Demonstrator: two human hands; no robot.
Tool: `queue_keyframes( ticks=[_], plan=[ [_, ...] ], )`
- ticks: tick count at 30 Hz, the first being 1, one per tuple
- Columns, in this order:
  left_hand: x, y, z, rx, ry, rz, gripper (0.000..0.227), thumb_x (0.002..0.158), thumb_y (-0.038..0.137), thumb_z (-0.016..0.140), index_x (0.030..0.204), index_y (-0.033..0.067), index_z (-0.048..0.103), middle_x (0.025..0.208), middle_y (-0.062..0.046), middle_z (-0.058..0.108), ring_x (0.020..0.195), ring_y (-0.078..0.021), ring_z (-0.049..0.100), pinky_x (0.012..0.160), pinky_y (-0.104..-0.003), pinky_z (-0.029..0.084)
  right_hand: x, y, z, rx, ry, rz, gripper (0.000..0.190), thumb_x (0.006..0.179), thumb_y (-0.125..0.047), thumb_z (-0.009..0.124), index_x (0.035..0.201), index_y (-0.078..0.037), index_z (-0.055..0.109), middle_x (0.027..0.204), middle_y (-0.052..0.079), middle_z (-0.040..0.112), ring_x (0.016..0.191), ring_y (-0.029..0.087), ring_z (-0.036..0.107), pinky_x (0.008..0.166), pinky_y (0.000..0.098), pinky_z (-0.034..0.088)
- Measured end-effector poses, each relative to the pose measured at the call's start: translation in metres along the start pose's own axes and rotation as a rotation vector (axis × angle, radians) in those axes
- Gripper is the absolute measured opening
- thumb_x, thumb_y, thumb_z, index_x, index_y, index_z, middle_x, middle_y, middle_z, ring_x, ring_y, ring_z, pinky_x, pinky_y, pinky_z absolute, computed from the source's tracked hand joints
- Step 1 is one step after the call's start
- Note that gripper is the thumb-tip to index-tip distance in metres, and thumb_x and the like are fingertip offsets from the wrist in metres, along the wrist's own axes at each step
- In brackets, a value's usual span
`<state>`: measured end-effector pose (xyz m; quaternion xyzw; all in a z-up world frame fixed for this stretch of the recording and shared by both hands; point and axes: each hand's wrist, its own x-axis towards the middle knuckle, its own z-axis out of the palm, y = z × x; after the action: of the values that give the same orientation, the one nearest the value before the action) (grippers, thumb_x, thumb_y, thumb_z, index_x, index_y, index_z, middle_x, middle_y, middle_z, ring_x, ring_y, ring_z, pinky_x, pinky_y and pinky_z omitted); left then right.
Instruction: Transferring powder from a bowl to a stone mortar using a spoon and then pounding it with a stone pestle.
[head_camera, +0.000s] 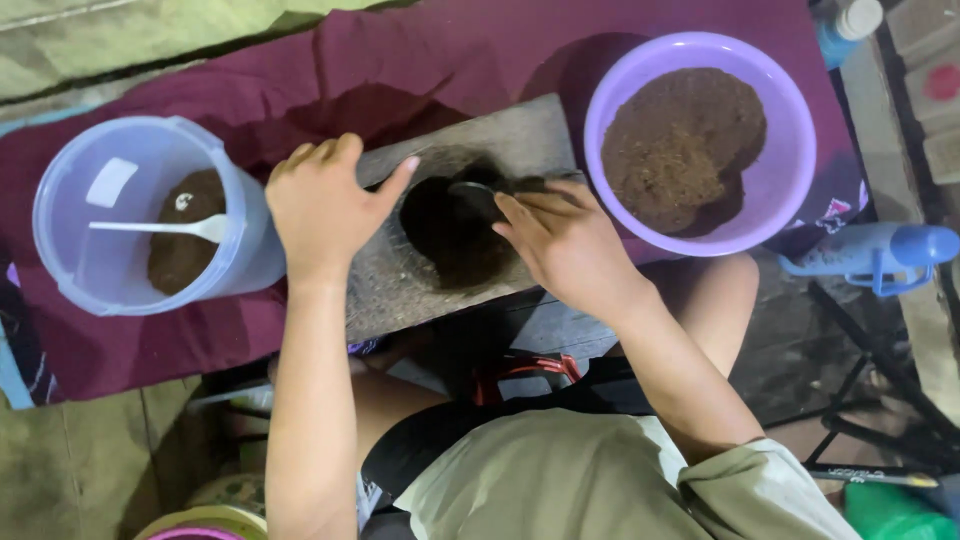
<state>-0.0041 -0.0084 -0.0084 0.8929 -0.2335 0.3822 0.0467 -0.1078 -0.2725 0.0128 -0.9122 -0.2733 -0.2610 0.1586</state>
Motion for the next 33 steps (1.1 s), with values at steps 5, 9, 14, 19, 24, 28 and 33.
queue_keyframes(
  ticks=[5, 9, 14, 19, 24, 28, 33],
  plan=[
    [-0.002, 0.004, 0.003, 0.009, 0.024, -0.035, 0.064, 0.091, 0.077, 0.069, 0.07, 0.0179, 0.056, 0.061, -0.001, 0.056, 0.06, -0.0238, 0.064, 0.056, -0.037, 0.05, 0.001, -0.002, 0.032, -0.029, -0.03, -0.091, 0.018, 0.104, -0.017, 0.064, 0.113, -0.005, 0.073, 0.092, 0.01, 0.079, 0.102, 0.021, 0.075, 0.109, 0.0432, 0.036],
    [-0.002, 0.007, 0.003, 0.012, 0.033, -0.052, 0.062, 0.088, 0.076, 0.069, 0.069, 0.0185, 0.055, 0.06, 0.001, 0.057, 0.06, -0.0219, 0.064, 0.056, -0.036, 0.049, 0.0, -0.005, 0.017, 0.013, -0.112, -0.123, 0.018, 0.106, -0.023, 0.062, 0.106, -0.012, 0.076, 0.094, 0.003, 0.081, 0.114, 0.017, 0.072, 0.113, 0.0481, 0.027],
    [-0.003, 0.007, 0.007, -0.009, 0.048, -0.077, 0.06, 0.087, 0.075, 0.07, 0.069, 0.0196, 0.057, 0.058, 0.002, 0.054, 0.06, -0.0208, 0.063, 0.057, -0.034, 0.049, -0.002, -0.003, 0.018, -0.179, -0.091, -0.077, 0.018, 0.106, -0.023, 0.064, 0.112, -0.013, 0.078, 0.089, 0.004, 0.08, 0.12, 0.019, 0.071, 0.115, 0.0578, 0.026],
    [-0.003, 0.009, 0.007, 0.013, 0.018, -0.083, 0.062, 0.087, 0.078, 0.069, 0.069, 0.02, 0.058, 0.057, 0.003, 0.054, 0.06, -0.0195, 0.062, 0.057, -0.034, 0.049, -0.002, -0.018, 0.012, -0.11, -0.185, -0.065, 0.018, 0.103, -0.015, 0.065, 0.1, -0.007, 0.081, 0.08, 0.009, 0.079, 0.131, 0.025, 0.067, 0.118, 0.0734, 0.009],
    [-0.003, 0.009, 0.01, 0.004, 0.01, -0.091, 0.063, 0.088, 0.08, 0.067, 0.07, 0.0192, 0.06, 0.058, 0.002, 0.056, 0.062, -0.0206, 0.065, 0.058, -0.035, 0.05, -0.015, -0.019, 0.008, 0.147, -0.237, 0.008, 0.027, 0.105, -0.015, 0.059, 0.094, -0.004, 0.08, 0.08, 0.011, 0.079, 0.134, 0.025, 0.064, 0.12, 0.0683, -0.005],
    [-0.002, 0.008, 0.008, -0.012, -0.009, -0.086, 0.061, 0.089, 0.077, 0.066, 0.07, 0.0193, 0.061, 0.058, 0.002, 0.057, 0.062, -0.0202, 0.064, 0.058, -0.035, 0.05, -0.019, -0.024, 0.009, 0.332, -0.196, 0.052, 0.025, 0.103, -0.016, 0.062, 0.092, -0.008, 0.081, 0.08, 0.008, 0.079, 0.135, 0.025, 0.062, 0.121, 0.0611, -0.012],
    [-0.003, 0.007, 0.01, -0.002, 0.009, -0.08, 0.06, 0.087, 0.077, 0.066, 0.069, 0.0201, 0.059, 0.058, 0.001, 0.057, 0.062, -0.021, 0.065, 0.059, -0.035, 0.049, -0.018, -0.03, 0.013, 0.539, -0.088, 0.156, 0.028, 0.104, -0.016, 0.06, 0.087, -0.011, 0.081, 0.079, 0.006, 0.079, 0.132, 0.026, 0.063, 0.125, 0.0543, -0.005]
  ],
)
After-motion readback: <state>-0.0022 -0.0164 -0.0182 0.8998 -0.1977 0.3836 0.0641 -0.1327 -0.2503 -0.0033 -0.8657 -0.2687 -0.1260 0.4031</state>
